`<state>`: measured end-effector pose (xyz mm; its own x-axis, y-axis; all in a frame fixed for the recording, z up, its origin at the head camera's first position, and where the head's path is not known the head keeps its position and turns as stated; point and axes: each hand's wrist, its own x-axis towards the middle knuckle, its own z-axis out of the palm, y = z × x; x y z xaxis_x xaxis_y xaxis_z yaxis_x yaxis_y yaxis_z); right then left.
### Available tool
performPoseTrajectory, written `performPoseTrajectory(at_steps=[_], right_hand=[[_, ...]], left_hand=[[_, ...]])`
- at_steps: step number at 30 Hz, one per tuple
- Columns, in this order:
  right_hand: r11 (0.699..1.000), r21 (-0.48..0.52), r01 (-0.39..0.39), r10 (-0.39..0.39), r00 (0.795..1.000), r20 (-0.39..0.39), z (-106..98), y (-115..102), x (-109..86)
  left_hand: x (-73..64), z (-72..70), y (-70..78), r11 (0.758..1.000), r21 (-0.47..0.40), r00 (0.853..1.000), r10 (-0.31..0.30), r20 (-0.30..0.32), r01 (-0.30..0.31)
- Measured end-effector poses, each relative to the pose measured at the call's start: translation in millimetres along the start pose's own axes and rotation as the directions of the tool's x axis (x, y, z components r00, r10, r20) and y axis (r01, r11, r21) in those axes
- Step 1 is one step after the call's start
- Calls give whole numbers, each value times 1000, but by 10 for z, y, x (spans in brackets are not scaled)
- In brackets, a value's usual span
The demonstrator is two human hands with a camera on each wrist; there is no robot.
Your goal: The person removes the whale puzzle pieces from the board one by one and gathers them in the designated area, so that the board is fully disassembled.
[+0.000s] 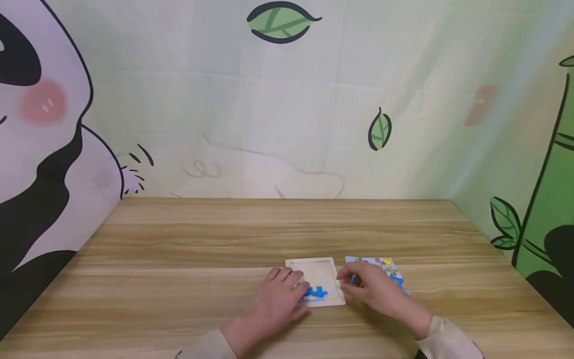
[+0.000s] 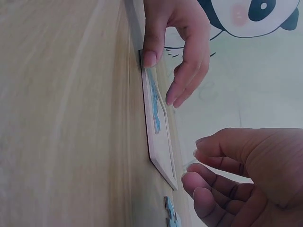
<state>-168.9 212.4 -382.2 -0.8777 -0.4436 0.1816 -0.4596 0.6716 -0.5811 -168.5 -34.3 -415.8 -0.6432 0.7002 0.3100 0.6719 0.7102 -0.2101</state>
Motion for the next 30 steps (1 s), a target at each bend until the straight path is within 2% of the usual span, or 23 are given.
performPoseTrajectory(at_steps=[6, 11, 19, 23, 30], right_hand=[[1000, 14, -15, 15, 999, 46, 53, -59, 63], [998, 48, -42, 38, 996, 81, 135, -99, 106], [997, -9, -81, 81, 994, 66, 272, -137, 137], [993, -48, -108, 111, 991, 70, 290, -180, 156], [990, -90, -113, 120, 990, 73, 296, -229, 209]], left_hand=[[-15, 28, -28, 1000, -1, 999, 19, -41, -19], [-21, 16, -20, 999, 12, 999, 34, -25, -34], [-13, -12, 12, 1000, 4, 1000, 27, -9, -27], [-14, -6, 18, 1000, -22, 1000, 11, -2, -11], [-20, -11, 28, 998, -57, 1000, -20, -3, 20]])
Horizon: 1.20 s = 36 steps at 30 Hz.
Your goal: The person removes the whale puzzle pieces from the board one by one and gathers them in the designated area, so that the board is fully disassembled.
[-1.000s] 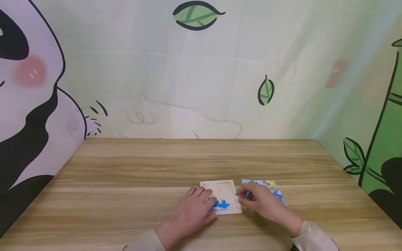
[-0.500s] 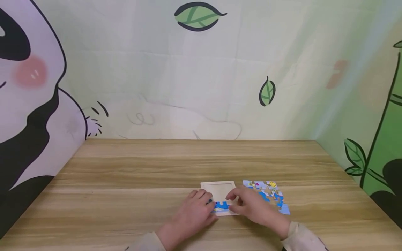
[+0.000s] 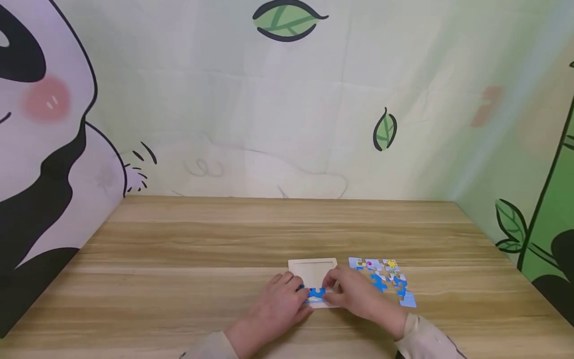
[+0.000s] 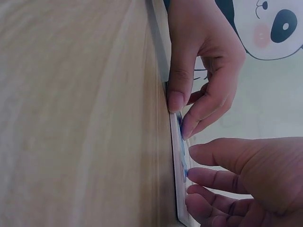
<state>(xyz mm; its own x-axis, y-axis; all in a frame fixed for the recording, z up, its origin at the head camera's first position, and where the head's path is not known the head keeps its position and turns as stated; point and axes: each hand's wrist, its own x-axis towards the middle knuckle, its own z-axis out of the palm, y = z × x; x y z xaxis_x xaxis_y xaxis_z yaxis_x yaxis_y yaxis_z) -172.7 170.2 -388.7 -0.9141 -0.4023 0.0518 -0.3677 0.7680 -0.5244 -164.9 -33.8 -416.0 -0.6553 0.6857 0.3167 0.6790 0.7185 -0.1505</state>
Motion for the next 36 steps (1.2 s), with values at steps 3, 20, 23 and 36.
performPoseTrajectory(at_steps=[3, 20, 23, 36], right_hand=[[1000, -11, 1, -1, 1000, 1, 2, -14, 13], [1000, 27, -8, 7, 999, 43, -14, -35, 62], [999, 47, 3, -5, 999, 45, -10, -30, 74], [994, 110, 13, -15, 1000, 23, -31, -34, 67]], left_hand=[[1, 2, 9, 1000, 11, 1000, -6, 3, 6], [3, 29, 23, 1000, 27, 997, -6, -72, 8], [2, 34, 21, 1000, 25, 997, -6, -81, 8], [17, 31, 16, 1000, -10, 997, -25, -73, 24]])
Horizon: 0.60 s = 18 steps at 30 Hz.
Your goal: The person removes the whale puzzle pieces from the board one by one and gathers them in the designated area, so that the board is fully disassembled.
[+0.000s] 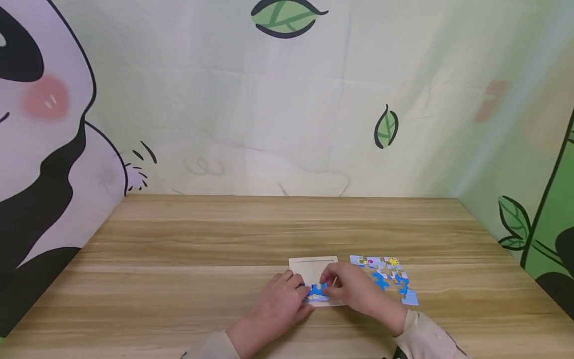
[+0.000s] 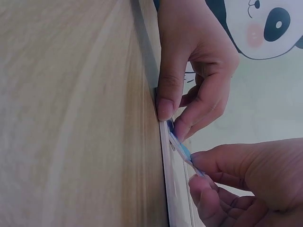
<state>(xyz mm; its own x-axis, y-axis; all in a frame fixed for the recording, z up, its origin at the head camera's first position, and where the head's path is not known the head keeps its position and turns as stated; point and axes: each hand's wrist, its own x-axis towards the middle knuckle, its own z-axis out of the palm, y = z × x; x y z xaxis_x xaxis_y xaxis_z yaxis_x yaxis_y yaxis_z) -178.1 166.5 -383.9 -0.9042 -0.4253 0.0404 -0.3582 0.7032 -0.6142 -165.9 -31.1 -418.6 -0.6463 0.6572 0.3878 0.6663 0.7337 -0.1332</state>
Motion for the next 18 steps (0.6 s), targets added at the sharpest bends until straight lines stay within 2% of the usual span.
performPoseTrajectory(at_steps=[9, 14, 18], right_hand=[[994, 113, 3, -4, 1000, 10, -17, 38, -9], [984, 175, 31, -37, 999, 31, -81, 49, -14], [979, 202, 20, -29, 999, 41, -148, 48, -30]], left_hand=[[-1, -3, 9, 1000, -7, 1000, -23, 4, 23], [0, 3, 10, 999, -17, 1000, -27, 12, 27], [7, -3, 11, 999, -19, 999, -28, 26, 29]])
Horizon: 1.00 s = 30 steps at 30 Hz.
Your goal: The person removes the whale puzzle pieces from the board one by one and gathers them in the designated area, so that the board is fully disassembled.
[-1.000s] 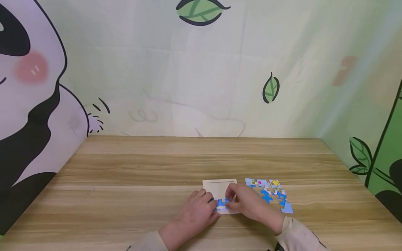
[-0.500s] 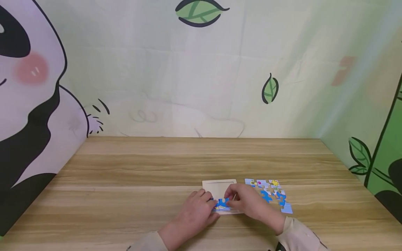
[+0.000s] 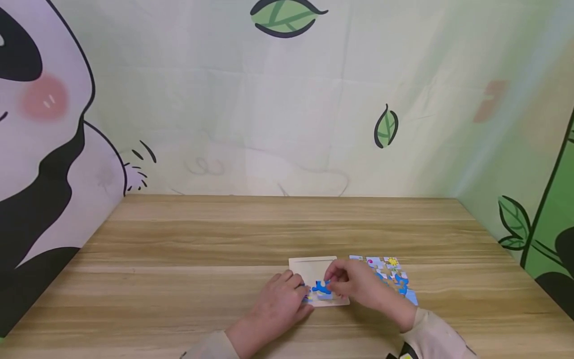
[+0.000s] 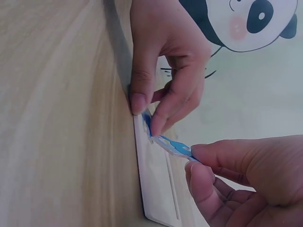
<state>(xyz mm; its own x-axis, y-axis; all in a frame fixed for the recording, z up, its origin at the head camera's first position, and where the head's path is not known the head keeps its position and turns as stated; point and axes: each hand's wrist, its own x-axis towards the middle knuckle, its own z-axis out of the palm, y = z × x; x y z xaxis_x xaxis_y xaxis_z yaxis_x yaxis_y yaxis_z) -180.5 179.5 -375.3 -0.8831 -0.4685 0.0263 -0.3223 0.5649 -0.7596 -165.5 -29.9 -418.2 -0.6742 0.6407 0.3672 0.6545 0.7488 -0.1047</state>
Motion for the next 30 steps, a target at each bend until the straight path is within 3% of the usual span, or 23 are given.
performPoseTrajectory(at_steps=[9, 16, 30], right_hand=[[998, 55, -26, 28, 999, -21, -181, 6, -71], [999, 24, -42, 43, 999, -30, -300, 22, -116], [999, -22, -46, 46, 999, -17, -493, 116, -231]], left_hand=[[10, -8, -3, 1000, -26, 999, -14, 44, 16], [1, -22, 5, 999, -29, 998, -12, 54, 13], [-21, 18, -12, 1000, -6, 1000, 7, -15, -7]])
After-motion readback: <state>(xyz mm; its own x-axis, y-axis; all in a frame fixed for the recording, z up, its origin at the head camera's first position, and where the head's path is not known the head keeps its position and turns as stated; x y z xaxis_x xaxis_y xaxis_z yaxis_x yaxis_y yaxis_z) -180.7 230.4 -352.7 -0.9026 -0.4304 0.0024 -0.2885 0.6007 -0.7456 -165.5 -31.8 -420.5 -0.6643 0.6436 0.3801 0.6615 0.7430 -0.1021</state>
